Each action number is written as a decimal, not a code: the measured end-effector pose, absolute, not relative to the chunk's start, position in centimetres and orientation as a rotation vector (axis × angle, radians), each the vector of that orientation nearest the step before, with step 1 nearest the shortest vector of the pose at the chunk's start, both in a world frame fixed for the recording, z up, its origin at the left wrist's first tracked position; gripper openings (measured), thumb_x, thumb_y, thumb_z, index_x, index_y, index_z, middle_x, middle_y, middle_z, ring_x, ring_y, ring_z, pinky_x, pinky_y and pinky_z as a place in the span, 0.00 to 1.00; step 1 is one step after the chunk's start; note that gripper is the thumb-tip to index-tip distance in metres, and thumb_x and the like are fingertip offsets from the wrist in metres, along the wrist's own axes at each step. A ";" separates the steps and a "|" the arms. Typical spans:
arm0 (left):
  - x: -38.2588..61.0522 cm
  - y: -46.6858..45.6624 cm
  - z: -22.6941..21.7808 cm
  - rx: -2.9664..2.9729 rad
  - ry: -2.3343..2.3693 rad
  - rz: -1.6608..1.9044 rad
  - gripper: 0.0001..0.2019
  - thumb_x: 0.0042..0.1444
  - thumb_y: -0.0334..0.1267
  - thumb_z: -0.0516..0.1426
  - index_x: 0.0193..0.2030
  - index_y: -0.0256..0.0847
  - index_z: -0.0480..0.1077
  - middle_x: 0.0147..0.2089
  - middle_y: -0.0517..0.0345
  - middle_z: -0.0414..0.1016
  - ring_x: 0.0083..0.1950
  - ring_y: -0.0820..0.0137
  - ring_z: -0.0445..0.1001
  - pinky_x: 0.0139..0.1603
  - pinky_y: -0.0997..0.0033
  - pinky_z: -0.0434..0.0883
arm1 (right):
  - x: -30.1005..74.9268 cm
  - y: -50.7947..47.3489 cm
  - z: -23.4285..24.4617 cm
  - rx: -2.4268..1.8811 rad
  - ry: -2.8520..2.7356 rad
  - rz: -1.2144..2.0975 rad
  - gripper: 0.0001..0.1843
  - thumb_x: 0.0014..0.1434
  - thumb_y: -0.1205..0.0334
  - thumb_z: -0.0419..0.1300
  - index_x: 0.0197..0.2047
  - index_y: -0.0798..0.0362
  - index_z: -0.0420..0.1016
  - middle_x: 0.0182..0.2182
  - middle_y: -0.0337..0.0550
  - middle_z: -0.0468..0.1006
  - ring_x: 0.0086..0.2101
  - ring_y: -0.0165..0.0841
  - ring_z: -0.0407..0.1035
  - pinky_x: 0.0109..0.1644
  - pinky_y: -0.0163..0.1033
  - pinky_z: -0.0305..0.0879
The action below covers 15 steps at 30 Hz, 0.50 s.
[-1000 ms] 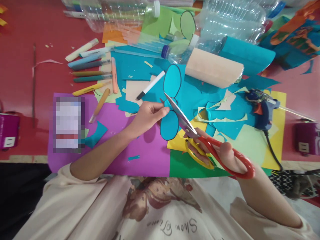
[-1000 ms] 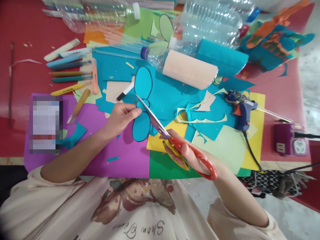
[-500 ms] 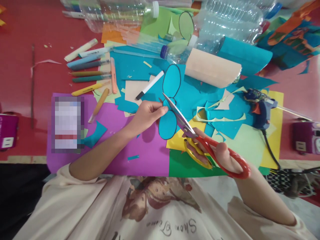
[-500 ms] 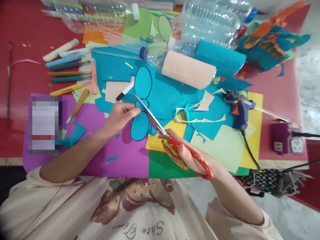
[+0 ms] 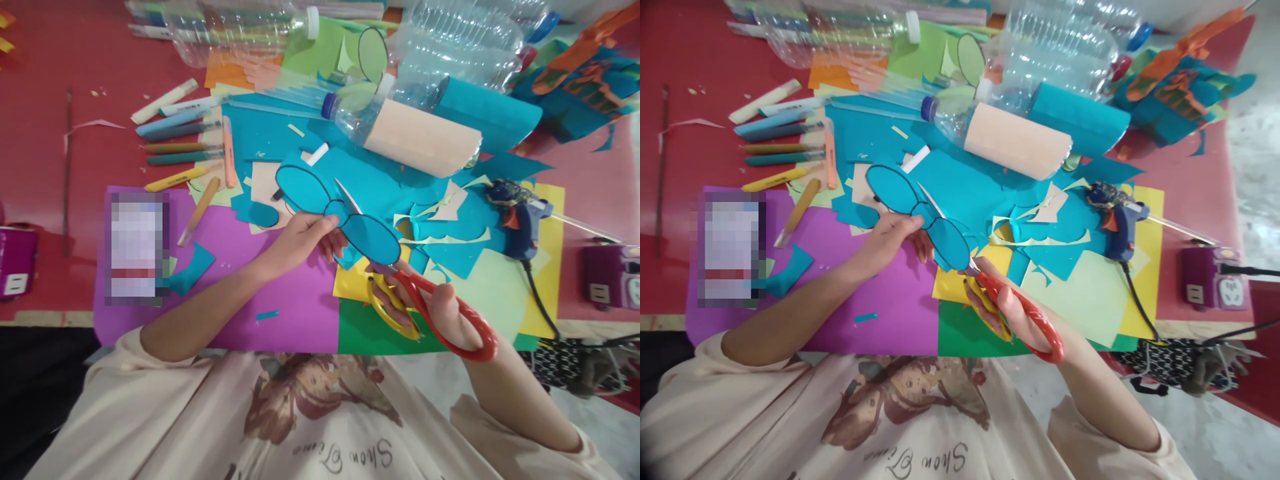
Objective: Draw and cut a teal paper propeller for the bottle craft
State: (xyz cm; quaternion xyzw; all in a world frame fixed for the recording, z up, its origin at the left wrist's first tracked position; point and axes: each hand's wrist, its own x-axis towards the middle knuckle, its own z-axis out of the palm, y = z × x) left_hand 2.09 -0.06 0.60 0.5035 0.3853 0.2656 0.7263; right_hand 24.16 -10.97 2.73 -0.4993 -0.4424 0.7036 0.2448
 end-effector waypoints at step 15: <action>2.2 -0.8 0.1 1.114 0.797 0.552 0.16 0.60 0.43 0.51 0.26 0.37 0.71 0.21 0.60 0.74 0.22 0.77 0.71 0.26 0.79 0.68 | 23.0 -10.2 3.5 -1.238 -1.162 2.003 0.42 0.53 0.23 0.44 0.56 0.47 0.67 0.25 0.35 0.63 0.18 0.26 0.51 0.21 0.35 0.60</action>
